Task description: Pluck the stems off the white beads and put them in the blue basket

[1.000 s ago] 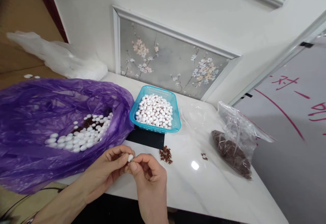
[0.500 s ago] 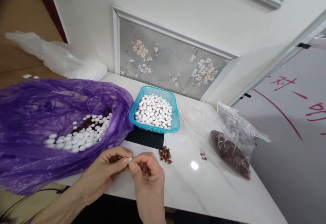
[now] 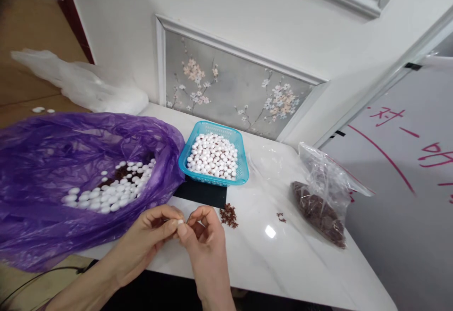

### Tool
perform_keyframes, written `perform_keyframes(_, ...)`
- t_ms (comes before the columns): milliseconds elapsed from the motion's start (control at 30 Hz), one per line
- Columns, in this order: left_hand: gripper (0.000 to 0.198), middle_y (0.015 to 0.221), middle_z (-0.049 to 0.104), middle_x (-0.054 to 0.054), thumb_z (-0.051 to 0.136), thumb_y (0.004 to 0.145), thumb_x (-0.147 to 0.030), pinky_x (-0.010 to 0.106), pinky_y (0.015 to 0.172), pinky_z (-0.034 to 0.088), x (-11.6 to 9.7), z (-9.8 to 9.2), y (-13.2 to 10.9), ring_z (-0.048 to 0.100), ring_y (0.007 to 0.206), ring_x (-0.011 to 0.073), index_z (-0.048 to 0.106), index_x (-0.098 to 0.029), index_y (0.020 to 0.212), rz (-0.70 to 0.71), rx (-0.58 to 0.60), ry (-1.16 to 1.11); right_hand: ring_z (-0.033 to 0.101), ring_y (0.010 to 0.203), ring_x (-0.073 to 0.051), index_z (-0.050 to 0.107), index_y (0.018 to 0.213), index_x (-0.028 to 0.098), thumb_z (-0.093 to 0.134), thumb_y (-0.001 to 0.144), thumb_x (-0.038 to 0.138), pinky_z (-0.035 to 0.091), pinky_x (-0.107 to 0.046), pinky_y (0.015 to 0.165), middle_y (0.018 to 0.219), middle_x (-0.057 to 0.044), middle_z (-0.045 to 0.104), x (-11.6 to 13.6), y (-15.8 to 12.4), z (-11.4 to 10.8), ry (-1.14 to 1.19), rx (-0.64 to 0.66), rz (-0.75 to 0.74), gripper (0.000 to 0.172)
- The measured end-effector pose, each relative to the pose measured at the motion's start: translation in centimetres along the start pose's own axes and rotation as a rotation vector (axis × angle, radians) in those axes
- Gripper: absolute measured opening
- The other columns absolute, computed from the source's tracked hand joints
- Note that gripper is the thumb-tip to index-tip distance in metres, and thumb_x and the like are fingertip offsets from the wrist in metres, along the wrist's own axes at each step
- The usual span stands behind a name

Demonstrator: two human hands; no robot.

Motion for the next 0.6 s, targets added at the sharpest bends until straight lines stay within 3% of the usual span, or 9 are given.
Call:
perform_keyframes(100, 0.009, 0.068, 0.062, -0.001, 0.073, 0.075, -0.027, 0.018, 0.064, 0.046, 0.1, 0.1, -0.1, 0.056, 0.064, 0.0085, 0.072, -0.018, 0.074, -0.078, -0.034, -0.065, 0.052, 0.063, -0.009, 0.055, 0.088, 0.023, 0.065, 0.082, 0.032, 0.043, -0.021, 0.064, 0.076, 0.005, 0.055, 0.8, 0.0, -1.8, -0.096, -0.044, -0.033, 0.015)
perform_keyframes(233, 0.017, 0.079, 0.064, 0.001, 0.077, 0.070, -0.030, 0.019, 0.072, 0.048, 0.1, -0.1, 0.0, 0.057, 0.072, 0.0092, 0.073, -0.017, 0.079, -0.124, -0.077, -0.102, 0.053, 0.063, -0.012, 0.058, 0.087, 0.022, 0.057, 0.087, 0.037, 0.042, -0.023, 0.065, 0.061, 0.005, 0.054, 1.6, 0.0, -6.9, -0.386, -0.291, -0.096, 0.015)
perform_keyframes(300, 0.020, 0.080, 0.063, 0.000, 0.080, 0.066, -0.027, 0.018, 0.073, 0.047, 0.1, -0.1, 0.0, 0.056, 0.074, 0.0093, 0.073, -0.018, 0.082, -0.096, -0.072, -0.064, 0.055, 0.064, -0.015, 0.060, 0.091, 0.021, 0.056, 0.085, 0.041, 0.045, -0.026, 0.064, 0.067, 0.002, 0.059, 1.4, 0.0, -9.6, -0.546, -0.443, -0.104, 0.022)
perform_keyframes(367, 0.017, 0.078, 0.062, 0.000, 0.079, 0.067, -0.024, 0.018, 0.071, 0.046, 0.1, -0.2, -0.1, 0.055, 0.072, 0.0088, 0.073, -0.019, 0.082, -0.064, -0.074, 0.008, 0.060, 0.073, -0.019, 0.063, 0.095, 0.020, 0.055, 0.083, 0.044, 0.047, -0.030, 0.068, 0.085, -0.004, 0.066, 0.8, -0.1, -11.4, -0.698, -0.459, -0.058, 0.028)
perform_keyframes(500, 0.010, 0.073, 0.063, 0.000, 0.072, 0.075, -0.026, 0.021, 0.069, 0.046, -0.3, 0.5, -0.2, 0.055, 0.070, 0.0113, 0.072, -0.018, 0.082, -0.003, -0.066, 0.184, 0.061, 0.083, -0.022, 0.066, 0.092, 0.022, 0.053, 0.083, 0.042, 0.047, -0.033, 0.075, 0.094, -0.005, 0.068, 0.0, -0.4, -11.9, -0.888, -0.424, -0.053, 0.027)
perform_keyframes(600, 0.010, 0.072, 0.066, 0.002, 0.068, 0.078, -0.026, 0.025, 0.068, 0.048, -1.8, 1.8, 0.7, 0.059, 0.070, 0.0147, 0.072, -0.019, 0.082, 0.151, -0.075, 0.415, 0.061, 0.086, -0.022, 0.067, 0.090, 0.023, 0.048, 0.084, 0.040, 0.045, -0.034, 0.079, 0.096, -0.005, 0.067, -0.1, -0.2, -11.0, -1.029, -0.412, -0.096, 0.027)
Point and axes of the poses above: each hand's wrist, its own y-axis towards the middle knuckle, its own z-axis out of the palm, x = y × z, the point moved 2 cm from there along y, towards the middle knuckle
